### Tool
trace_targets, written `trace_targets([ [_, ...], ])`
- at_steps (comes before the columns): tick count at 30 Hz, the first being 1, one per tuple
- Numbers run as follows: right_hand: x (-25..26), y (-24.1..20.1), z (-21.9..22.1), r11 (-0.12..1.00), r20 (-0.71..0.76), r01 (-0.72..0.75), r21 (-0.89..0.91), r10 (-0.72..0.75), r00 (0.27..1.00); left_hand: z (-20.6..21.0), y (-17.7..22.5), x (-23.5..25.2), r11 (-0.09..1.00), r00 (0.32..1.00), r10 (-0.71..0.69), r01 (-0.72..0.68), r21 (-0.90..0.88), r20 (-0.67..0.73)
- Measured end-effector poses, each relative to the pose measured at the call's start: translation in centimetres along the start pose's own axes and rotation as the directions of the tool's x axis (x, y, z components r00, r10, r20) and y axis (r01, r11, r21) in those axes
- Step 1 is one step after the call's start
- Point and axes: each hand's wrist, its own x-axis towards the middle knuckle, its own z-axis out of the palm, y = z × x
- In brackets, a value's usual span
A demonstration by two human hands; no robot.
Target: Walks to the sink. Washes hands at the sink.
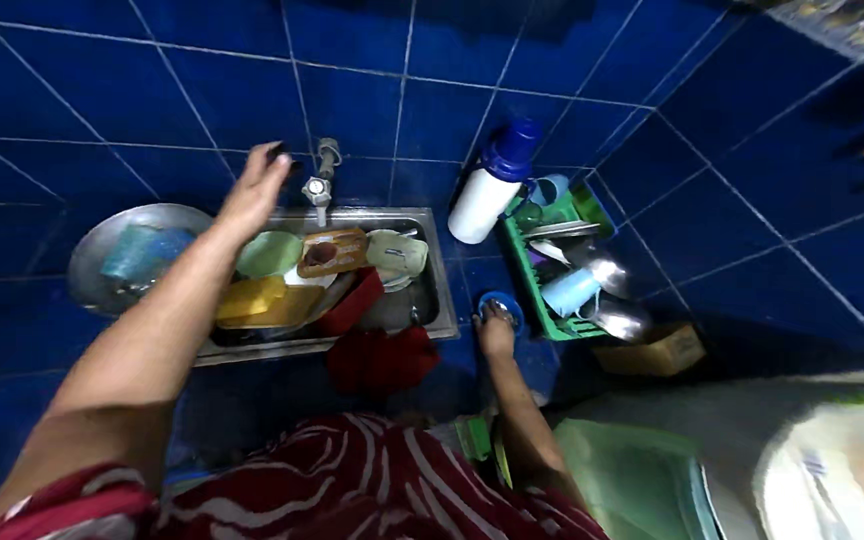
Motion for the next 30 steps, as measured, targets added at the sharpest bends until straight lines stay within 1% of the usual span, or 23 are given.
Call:
trace_targets([
  [3, -0.7, 0.2, 0.8, 0.998, -0.129, 0.068, 0.003, -0.067, 0.989, 2.9, 0.4, 5.9, 0.999, 0.996, 0.040, -0.043, 0.033, 0.078],
  [5, -0.5, 0.4, 0.3, 0.996, -0.134, 0.063, 0.062, -0.054, 0.990, 4.6, 0.4, 8.5, 1.000, 0.984, 0.021, -0.022, 0.006, 0.178],
  [7, -0.3, 0.9, -0.9, 0.971, -0.082, -0.006, 0.237, 0.026, 0.996, 5.7, 0.6, 9.9, 0.997, 0.950, -0.042, 0.059, -0.045, 0.308],
  [9, -0.1, 1.4, -2.4, 0.867, -0.085, -0.098, 0.489, 0.160, 0.984, 5.9, 0.8, 10.4, 0.989, 0.911, -0.106, 0.139, -0.055, 0.398],
  [10, -0.1, 1.4, -3.3, 0.792, -0.119, -0.126, 0.597, 0.243, 0.963, 5.8, 0.4, 10.5, 0.985, 0.906, -0.120, 0.159, -0.061, 0.407],
  [12, 0.0, 0.5, -5.3, 0.646, -0.216, -0.093, 0.758, 0.382, 0.899, 5.6, -0.3, 10.3, 0.983, 0.934, -0.123, 0.162, -0.090, 0.336],
  [14, 0.5, -1.5, -7.5, 0.496, -0.271, 0.025, 0.868, 0.432, 0.860, 5.8, -0.6, 9.5, 0.975, 0.970, -0.142, 0.171, -0.139, 0.196],
  [16, 0.8, -4.8, -9.6, 0.312, -0.264, 0.140, 0.940, 0.402, 0.877, 6.3, -0.8, 8.9, 0.964, 0.985, -0.171, 0.174, -0.200, 0.032],
  [18, 1.3, -8.5, -11.0, 0.130, -0.204, 0.170, 0.977, 0.325, 0.923, 6.7, -1.2, 8.4, 0.951, 0.975, -0.189, 0.152, -0.271, -0.117],
  [20, 2.6, -12.3, -11.1, -0.054, -0.155, 0.172, 0.984, 0.226, 0.962, 6.7, -1.7, 7.7, 0.910, 0.959, -0.195, 0.097, -0.403, -0.208],
  [21, 3.2, -14.2, -10.9, -0.175, -0.121, 0.148, 0.974, 0.155, 0.980, 6.6, -2.3, 7.2, 0.861, 0.953, -0.199, 0.059, -0.506, -0.227],
  [22, 3.7, -16.2, -10.7, -0.306, -0.070, 0.090, 0.948, 0.076, 0.995, 6.5, -3.3, 6.6, 0.787, 0.953, -0.196, 0.013, -0.617, -0.230],
  [23, 4.0, -18.2, -10.7, -0.424, -0.004, -0.003, 0.906, -0.016, 1.000, 6.5, -4.9, 5.7, 0.699, 0.953, -0.212, -0.007, -0.715, -0.217],
  [24, 4.1, -20.1, -10.7, -0.509, 0.056, -0.108, 0.854, -0.116, 0.992, 6.9, -6.9, 4.6, 0.618, 0.945, -0.272, 0.027, -0.786, -0.182],
  [25, 4.3, -22.0, -10.4, -0.570, 0.104, -0.205, 0.796, -0.205, 0.973, 7.6, -9.0, 3.2, 0.549, 0.932, -0.347, 0.113, -0.828, -0.102],
  [26, 4.5, -24.0, -9.8, -0.618, 0.148, -0.292, 0.730, -0.275, 0.950, 8.6, -10.8, 1.7, 0.495, 0.906, -0.424, 0.236, -0.836, 0.005],
  [27, 4.9, -26.1, -8.7, -0.650, 0.190, -0.362, 0.669, -0.322, 0.928, 9.6, -12.2, 0.3, 0.432, 0.873, -0.472, 0.347, -0.833, 0.119],
  [28, 5.1, -28.1, -6.7, -0.647, 0.217, -0.402, 0.648, -0.349, 0.912, 10.4, -12.9, -0.8, 0.344, 0.840, -0.501, 0.415, -0.842, 0.209],
  [29, 4.8, -30.1, -4.6, -0.592, 0.227, -0.392, 0.704, -0.336, 0.914, 11.1, -13.1, -1.5, 0.260, 0.808, -0.529, 0.446, -0.857, 0.260],
  [30, 3.9, -31.9, -2.9, -0.452, 0.208, -0.336, 0.826, -0.308, 0.928, 11.5, -13.2, -2.0, 0.214, 0.795, -0.537, 0.453, -0.866, 0.282],
])
